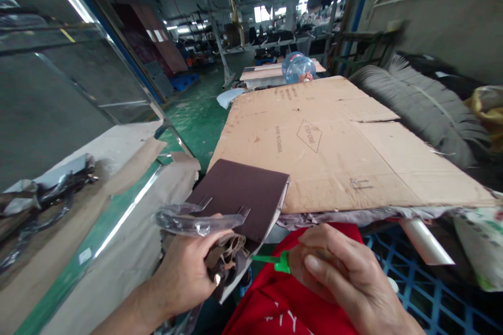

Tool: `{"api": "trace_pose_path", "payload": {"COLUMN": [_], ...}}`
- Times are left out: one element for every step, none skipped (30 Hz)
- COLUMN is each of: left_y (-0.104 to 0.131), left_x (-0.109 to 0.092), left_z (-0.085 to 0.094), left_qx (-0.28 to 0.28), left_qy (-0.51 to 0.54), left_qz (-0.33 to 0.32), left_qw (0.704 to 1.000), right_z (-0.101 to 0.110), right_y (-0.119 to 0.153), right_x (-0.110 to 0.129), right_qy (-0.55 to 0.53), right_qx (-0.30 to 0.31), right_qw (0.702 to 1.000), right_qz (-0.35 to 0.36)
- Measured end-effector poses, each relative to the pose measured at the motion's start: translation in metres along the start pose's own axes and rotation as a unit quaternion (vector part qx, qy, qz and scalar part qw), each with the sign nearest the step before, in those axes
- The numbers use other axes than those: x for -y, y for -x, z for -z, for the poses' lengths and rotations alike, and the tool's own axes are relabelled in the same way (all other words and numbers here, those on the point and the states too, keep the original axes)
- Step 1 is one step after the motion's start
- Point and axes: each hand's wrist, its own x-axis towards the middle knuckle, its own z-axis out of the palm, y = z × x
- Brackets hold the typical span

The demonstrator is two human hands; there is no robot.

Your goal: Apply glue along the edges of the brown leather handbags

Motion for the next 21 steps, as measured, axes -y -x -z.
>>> {"api": "trace_pose_path", "payload": {"left_y": [0.000, -0.001, -0.001, -0.002, -0.002, -0.003, -0.005, -0.006, -0.007, -0.009, -0.011, -0.012, -0.014, -0.015, -0.016, -0.017, -0.018, -0.019, -0.019, -0.020, -0.020], "left_x": [-0.001, -0.001, -0.002, -0.002, -0.003, -0.004, -0.004, -0.006, -0.007, -0.008, -0.010, -0.012, -0.013, -0.014, -0.015, -0.016, -0.016, -0.017, -0.017, -0.017, -0.018], "left_z": [0.000, 0.000, 0.001, 0.001, 0.001, 0.002, 0.002, 0.003, 0.004, 0.004, 0.005, 0.006, 0.006, 0.007, 0.007, 0.007, 0.007, 0.007, 0.007, 0.007, 0.007], "left_qx": [-0.002, -0.002, -0.001, 0.001, 0.003, 0.003, 0.001, -0.003, -0.008, -0.012, -0.014, -0.015, -0.015, -0.015, -0.017, -0.018, -0.020, -0.020, -0.016, -0.011, -0.005], "left_qy": [0.000, -0.002, -0.003, -0.003, -0.001, 0.002, 0.007, 0.013, 0.020, 0.028, 0.036, 0.045, 0.053, 0.059, 0.064, 0.067, 0.070, 0.074, 0.079, 0.084, 0.088], "left_qz": [0.001, 0.004, 0.006, 0.006, 0.005, 0.000, -0.005, -0.011, -0.018, -0.023, -0.028, -0.031, -0.034, -0.038, -0.041, -0.043, -0.044, -0.045, -0.042, -0.038, -0.033], "left_qw": [1.000, 1.000, 1.000, 1.000, 1.000, 1.000, 1.000, 1.000, 1.000, 0.999, 0.999, 0.998, 0.998, 0.997, 0.997, 0.997, 0.996, 0.996, 0.996, 0.996, 0.996], "right_z": [0.001, 0.001, 0.002, 0.002, 0.002, 0.002, 0.001, 0.000, -0.001, -0.001, -0.001, -0.002, -0.001, -0.001, -0.001, 0.000, 0.000, 0.001, 0.001, 0.001, 0.000], "right_y": [-0.001, -0.001, -0.001, -0.002, -0.001, -0.001, 0.000, 0.001, 0.002, 0.003, 0.003, 0.003, 0.002, 0.001, 0.001, 0.000, 0.000, -0.001, -0.001, -0.001, -0.001], "right_x": [0.001, 0.002, 0.002, 0.002, 0.002, 0.002, 0.003, 0.004, 0.007, 0.009, 0.012, 0.016, 0.020, 0.023, 0.027, 0.030, 0.032, 0.033, 0.033, 0.033, 0.033], "right_qy": [0.014, 0.041, 0.070, 0.089, 0.093, 0.081, 0.060, 0.043, 0.038, 0.047, 0.063, 0.076, 0.081, 0.077, 0.069, 0.063, 0.065, 0.077, 0.092, 0.102, 0.104], "right_qx": [-0.004, -0.021, -0.043, -0.059, -0.058, -0.041, -0.014, 0.012, 0.024, 0.024, 0.013, 0.004, 0.004, 0.012, 0.028, 0.043, 0.046, 0.037, 0.023, 0.013, 0.011], "right_qw": [1.000, 0.999, 0.996, 0.994, 0.993, 0.995, 0.998, 0.999, 0.999, 0.998, 0.997, 0.996, 0.996, 0.996, 0.997, 0.996, 0.996, 0.995, 0.993, 0.992, 0.991], "right_qz": [0.011, 0.024, 0.035, 0.038, 0.034, 0.028, 0.020, 0.014, 0.017, 0.024, 0.033, 0.039, 0.041, 0.040, 0.037, 0.037, 0.044, 0.054, 0.068, 0.074, 0.082]}}
